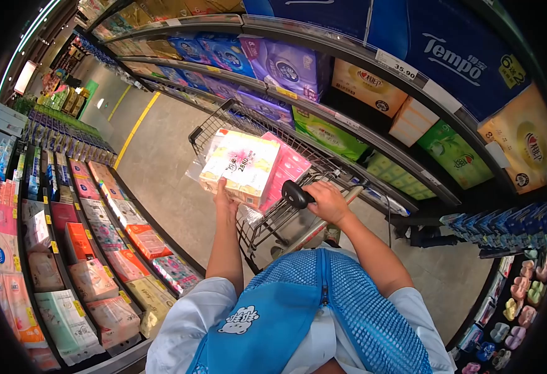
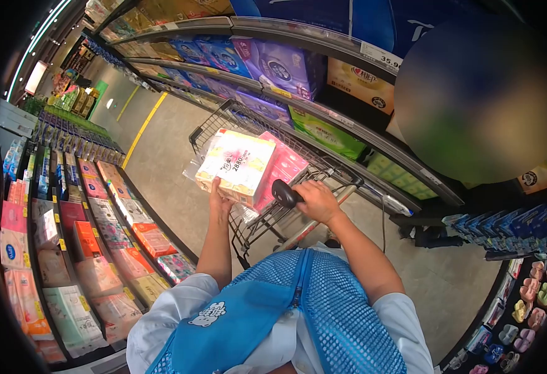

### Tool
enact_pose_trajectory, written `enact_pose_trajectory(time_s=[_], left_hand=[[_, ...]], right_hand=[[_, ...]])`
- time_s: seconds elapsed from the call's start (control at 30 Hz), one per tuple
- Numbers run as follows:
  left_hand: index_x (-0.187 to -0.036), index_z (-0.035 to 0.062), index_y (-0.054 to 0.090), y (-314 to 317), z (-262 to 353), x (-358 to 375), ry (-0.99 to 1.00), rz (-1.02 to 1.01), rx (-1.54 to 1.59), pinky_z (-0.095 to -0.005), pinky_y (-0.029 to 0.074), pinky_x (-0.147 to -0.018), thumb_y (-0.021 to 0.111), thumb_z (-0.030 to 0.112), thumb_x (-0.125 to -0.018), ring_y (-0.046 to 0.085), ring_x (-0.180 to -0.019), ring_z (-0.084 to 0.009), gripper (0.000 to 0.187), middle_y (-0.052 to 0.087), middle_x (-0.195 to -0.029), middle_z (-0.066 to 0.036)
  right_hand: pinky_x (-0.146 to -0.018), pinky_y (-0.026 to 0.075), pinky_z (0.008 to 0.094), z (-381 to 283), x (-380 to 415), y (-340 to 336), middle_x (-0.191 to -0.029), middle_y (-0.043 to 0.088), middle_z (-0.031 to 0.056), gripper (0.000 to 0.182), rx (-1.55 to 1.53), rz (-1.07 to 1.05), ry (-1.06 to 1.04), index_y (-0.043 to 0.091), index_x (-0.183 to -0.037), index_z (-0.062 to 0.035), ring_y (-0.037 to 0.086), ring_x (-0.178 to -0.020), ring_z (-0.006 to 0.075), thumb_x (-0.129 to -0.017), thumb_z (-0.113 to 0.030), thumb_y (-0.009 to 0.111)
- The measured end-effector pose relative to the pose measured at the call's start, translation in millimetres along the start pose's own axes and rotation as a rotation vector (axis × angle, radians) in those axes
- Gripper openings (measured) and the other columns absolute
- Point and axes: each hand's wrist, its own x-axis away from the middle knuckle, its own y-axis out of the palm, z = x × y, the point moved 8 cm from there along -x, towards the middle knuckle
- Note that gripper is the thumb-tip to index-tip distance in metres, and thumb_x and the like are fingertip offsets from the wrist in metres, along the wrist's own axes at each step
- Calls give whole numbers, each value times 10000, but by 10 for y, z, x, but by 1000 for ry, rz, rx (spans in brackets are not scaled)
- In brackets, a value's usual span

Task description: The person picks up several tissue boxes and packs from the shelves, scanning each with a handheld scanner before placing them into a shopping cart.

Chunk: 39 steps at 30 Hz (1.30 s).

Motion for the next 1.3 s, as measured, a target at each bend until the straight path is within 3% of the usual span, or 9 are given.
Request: enact_pose_trajectory(time_s=[0.17,0.37,0.5,0.53,0.77,0.97,1.1,1.23,1.3], left_hand=[[-1453,23,476,-138,50,-130,-56,-107,91,-614,556,-949,739,264,-947,636,-1200,-415,619,597,-1389,-213],[-1468,23,342,-116,101,111,217,180,-138,-544,593,-886,797,118,-903,620,-1209,-362,731,588,-1360,-186],[-1497,130,302,18,74,225,197,133,-228,-526,597,-885,831,73,-859,626,-1189,-349,831,563,-1385,-160],[-1471,152,342,113,71,428,98,285,-210,-560,582,-892,832,90,-858,628,-1181,-337,787,587,-1359,-142],[-1408,154,544,-56,112,168,-187,152,7,-611,538,-966,741,411,-918,614,-1237,-362,588,613,-1374,-140],[-1553,150,435,235,358,539,4,-323,187,-593,442,-1114,489,605,-964,525,-1372,-376,746,524,-1527,-126],[-1602,143,368,483,690,868,103,-443,186,-532,483,-1103,390,559,-1013,535,-1368,-363,722,507,-1549,-122],[-1601,116,361,812,1034,1404,447,-347,50,-436,585,-970,381,510,-1058,630,-1254,-289,671,523,-1529,-100],[-1596,109,365,738,1005,1575,403,-370,173,-406,578,-985,403,364,-1096,626,-1249,-270,563,529,-1513,-105]], right_hand=[[-972,486,437,33,18,33,-1032,671,90,413,-7,-31,29,664,-1142,-116,636,-1049,301,-743,-136,766],[-1002,474,443,36,25,48,-1081,676,82,419,-9,-70,26,663,-1174,-126,623,-1101,297,-769,-166,765],[-1039,456,443,99,45,104,-1110,678,68,438,-5,-94,50,654,-1205,-136,609,-1151,287,-786,-200,766],[-1063,442,440,124,52,132,-1124,674,63,442,-13,-107,64,647,-1217,-142,601,-1169,279,-794,-210,757],[-1064,447,446,141,52,116,-1132,667,56,440,-6,-120,94,643,-1220,-144,599,-1170,273,-796,-213,738],[-1053,455,438,125,52,103,-1113,670,60,447,-12,-61,56,648,-1211,-135,601,-1165,277,-776,-194,738],[-1011,474,445,61,37,41,-1076,674,74,437,-32,-18,24,664,-1178,-122,624,-1118,285,-749,-157,739],[-947,502,441,-24,7,-38,-1027,679,92,412,-42,13,-19,682,-1130,-110,648,-1034,308,-723,-124,740],[-938,507,430,-15,2,-15,-1008,677,92,407,-41,15,-19,682,-1123,-110,645,-1021,312,-720,-123,740]])
